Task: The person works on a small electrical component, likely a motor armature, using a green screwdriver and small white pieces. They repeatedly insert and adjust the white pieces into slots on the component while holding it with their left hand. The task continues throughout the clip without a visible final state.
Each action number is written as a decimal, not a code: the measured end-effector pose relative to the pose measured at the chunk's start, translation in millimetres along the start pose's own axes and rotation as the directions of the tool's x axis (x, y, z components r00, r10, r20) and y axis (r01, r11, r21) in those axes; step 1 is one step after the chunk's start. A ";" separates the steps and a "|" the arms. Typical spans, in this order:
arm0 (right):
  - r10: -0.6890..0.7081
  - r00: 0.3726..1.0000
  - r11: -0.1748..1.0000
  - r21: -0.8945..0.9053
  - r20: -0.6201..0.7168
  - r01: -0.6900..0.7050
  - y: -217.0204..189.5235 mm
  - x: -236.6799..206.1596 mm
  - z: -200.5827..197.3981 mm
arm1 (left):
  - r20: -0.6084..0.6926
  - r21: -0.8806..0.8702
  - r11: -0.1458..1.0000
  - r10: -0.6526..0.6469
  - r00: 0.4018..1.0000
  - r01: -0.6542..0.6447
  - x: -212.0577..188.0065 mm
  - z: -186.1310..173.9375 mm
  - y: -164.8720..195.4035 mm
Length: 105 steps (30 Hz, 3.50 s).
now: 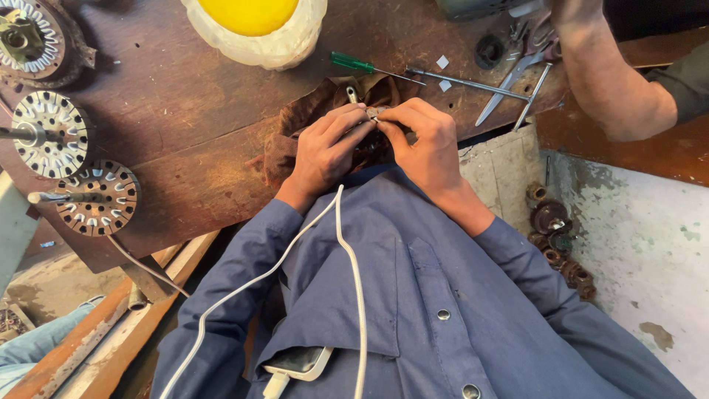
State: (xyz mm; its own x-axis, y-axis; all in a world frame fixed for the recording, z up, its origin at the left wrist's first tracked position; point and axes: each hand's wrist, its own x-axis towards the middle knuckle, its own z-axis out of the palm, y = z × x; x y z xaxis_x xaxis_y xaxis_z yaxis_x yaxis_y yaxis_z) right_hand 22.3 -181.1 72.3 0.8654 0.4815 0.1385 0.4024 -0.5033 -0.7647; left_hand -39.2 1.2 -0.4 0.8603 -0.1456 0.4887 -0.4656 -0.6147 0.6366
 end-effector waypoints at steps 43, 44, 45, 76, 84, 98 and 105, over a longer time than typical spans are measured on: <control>-0.314 0.940 0.916 -0.218 0.131 0.336 9.6 1.9 -3.1 | -0.021 -0.036 0.998 0.045 0.999 -0.046 -3.7 -9.0 -4.1; -0.322 0.935 0.913 -0.212 0.149 0.348 10.3 3.6 -5.2 | -0.023 -0.035 0.998 0.042 0.999 -0.043 -3.5 -9.1 -3.8; -0.330 0.929 0.910 -0.205 0.167 0.361 10.7 5.0 -6.8 | -0.025 -0.035 0.999 0.038 0.999 -0.039 -3.4 -9.1 -3.4; -0.295 0.950 0.867 -0.389 0.106 0.312 -5.5 -5.1 11.5 | 0.132 -0.386 0.853 -0.327 0.936 0.352 5.1 -14.4 8.2; 0.082 0.996 0.985 0.149 0.032 -0.086 7.5 0.8 0.6 | -0.160 0.058 0.997 -0.046 0.986 0.056 -0.8 -11.6 4.3; 0.021 0.983 0.994 0.108 -0.180 -0.001 19.6 -17.8 26.3 | -0.139 0.160 0.987 0.038 0.990 -0.015 -1.5 -5.6 4.6; -0.061 0.978 0.984 0.151 -0.201 0.093 22.9 -14.3 32.8 | -0.128 -0.004 0.999 0.032 0.991 -0.033 4.8 -7.5 -1.2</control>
State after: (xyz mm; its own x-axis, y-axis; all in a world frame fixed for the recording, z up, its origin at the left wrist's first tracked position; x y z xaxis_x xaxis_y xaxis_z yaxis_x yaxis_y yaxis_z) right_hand 9.3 -176.0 32.1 0.8814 0.3575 0.3086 0.4312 -0.3424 -0.8348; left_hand -36.1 7.0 5.7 0.8112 -0.0647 0.5812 -0.4944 -0.6067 0.6225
